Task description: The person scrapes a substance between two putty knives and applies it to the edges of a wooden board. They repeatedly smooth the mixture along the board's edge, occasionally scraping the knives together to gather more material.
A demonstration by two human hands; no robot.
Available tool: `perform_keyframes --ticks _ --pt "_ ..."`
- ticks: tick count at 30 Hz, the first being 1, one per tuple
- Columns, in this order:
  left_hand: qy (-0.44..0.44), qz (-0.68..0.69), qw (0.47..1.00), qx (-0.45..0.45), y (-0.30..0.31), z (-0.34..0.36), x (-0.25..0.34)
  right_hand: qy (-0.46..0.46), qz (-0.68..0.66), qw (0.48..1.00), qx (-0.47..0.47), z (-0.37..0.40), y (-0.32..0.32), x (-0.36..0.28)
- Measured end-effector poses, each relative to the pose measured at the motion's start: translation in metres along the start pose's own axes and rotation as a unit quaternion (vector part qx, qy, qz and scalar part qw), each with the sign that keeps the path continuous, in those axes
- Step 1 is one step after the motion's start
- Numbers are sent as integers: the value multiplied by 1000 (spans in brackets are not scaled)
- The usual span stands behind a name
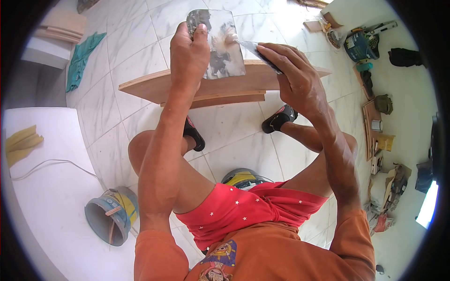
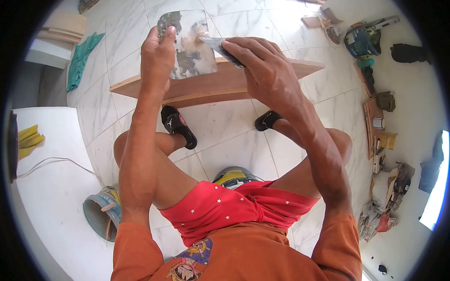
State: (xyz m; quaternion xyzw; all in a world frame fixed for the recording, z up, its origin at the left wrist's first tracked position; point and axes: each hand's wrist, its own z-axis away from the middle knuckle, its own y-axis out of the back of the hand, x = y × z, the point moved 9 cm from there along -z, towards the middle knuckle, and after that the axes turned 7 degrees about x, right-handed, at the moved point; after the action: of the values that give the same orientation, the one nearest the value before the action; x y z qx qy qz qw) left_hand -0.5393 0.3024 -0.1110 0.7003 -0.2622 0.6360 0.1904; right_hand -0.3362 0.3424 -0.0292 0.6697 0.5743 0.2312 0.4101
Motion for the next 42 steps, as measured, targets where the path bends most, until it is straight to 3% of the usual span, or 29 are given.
perform_keyframes --ticks 10,16,20,22,25,26,29,30,33,37,40,42 --pt "-39 -6 999 -2 -3 1 3 54 51 997 -7 -4 -18 2" --pt "-14 -53 998 -22 -5 2 -1 70 59 995 -38 -6 -23 3" --pt "-80 -74 994 5 -5 4 8 72 18 992 -99 -13 -23 10" --pt "-123 -99 987 16 -3 3 10 42 -42 985 -164 -19 -21 18" --pt "-44 -23 997 53 13 -9 5 -56 -118 964 -232 -14 -21 42" --pt "-93 -136 982 95 23 -14 20 -80 -114 960 -241 -13 -19 48" --pt "-24 -12 997 68 39 -25 9 -157 -64 954 -249 8 -22 73" --pt "-47 32 995 80 42 -15 24 -184 -41 951 -247 18 -26 83" --pt "-6 32 994 108 47 -16 24 -164 21 956 -242 35 -37 94" --pt "-4 18 996 84 46 -15 22 -95 104 967 -212 48 -54 101" --pt "-52 56 995 62 41 -11 28 -77 125 967 -210 55 -65 109" --pt "-23 43 997 65 40 -14 24 -54 142 966 -208 56 -68 108"
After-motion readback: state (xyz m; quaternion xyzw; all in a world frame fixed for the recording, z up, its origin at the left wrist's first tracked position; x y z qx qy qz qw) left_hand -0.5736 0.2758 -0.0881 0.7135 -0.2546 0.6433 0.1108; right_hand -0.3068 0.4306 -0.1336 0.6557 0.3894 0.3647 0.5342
